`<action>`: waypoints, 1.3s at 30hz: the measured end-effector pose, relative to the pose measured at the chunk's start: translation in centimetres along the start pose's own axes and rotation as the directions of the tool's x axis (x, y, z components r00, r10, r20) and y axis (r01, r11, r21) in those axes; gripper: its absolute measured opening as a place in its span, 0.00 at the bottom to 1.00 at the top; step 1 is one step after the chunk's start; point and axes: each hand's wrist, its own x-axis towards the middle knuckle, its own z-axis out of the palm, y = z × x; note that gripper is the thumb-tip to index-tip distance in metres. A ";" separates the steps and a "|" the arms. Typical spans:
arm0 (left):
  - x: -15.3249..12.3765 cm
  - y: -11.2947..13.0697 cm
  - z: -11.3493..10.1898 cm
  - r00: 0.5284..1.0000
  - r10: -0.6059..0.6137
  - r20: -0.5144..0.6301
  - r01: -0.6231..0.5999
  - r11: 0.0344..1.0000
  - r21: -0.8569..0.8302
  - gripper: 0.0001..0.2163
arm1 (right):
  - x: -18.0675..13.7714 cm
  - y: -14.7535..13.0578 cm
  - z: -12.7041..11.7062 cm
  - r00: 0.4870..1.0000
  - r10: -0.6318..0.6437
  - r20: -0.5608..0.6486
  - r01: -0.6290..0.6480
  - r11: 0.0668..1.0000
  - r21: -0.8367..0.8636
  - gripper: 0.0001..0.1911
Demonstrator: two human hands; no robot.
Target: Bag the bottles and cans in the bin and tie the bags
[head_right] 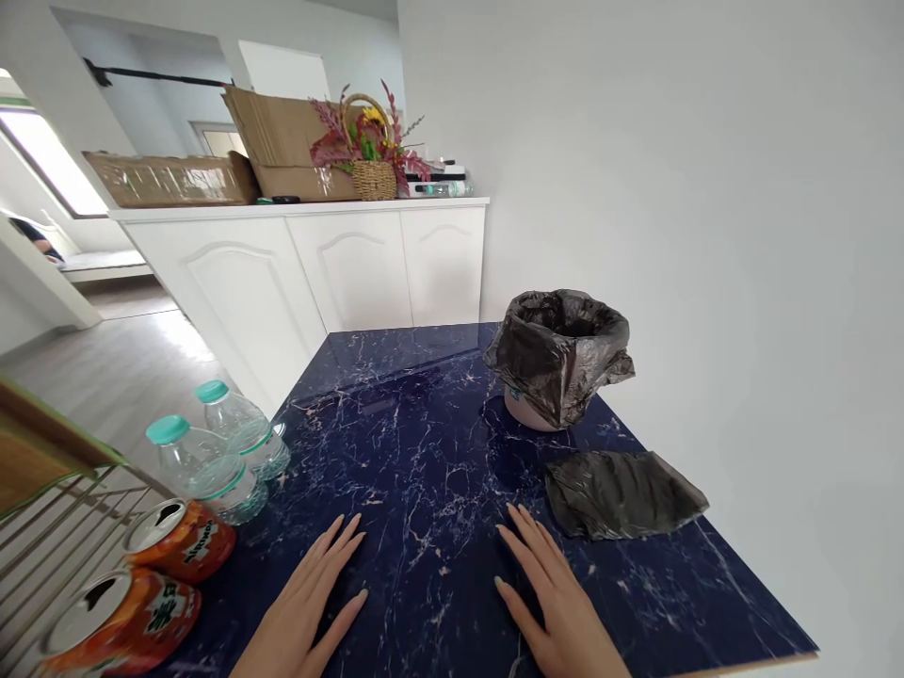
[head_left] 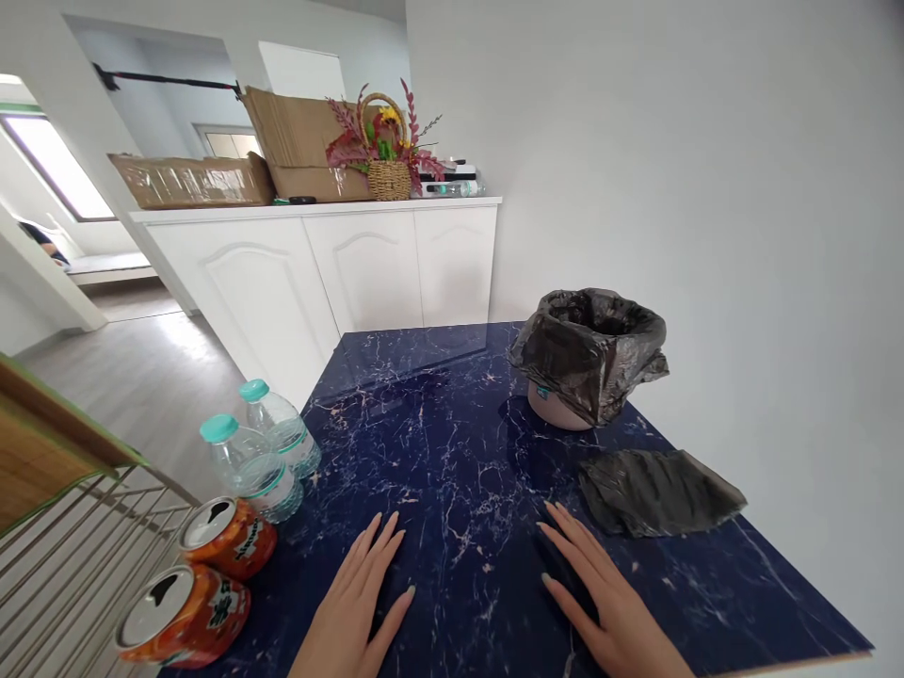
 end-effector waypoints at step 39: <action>-2.8 1.1 -3.5 0.952 -0.304 0.040 0.232 0.629 -0.742 0.22 | -0.2 -1.0 3.8 0.983 -0.017 -0.180 0.017 1.000 -0.001 0.28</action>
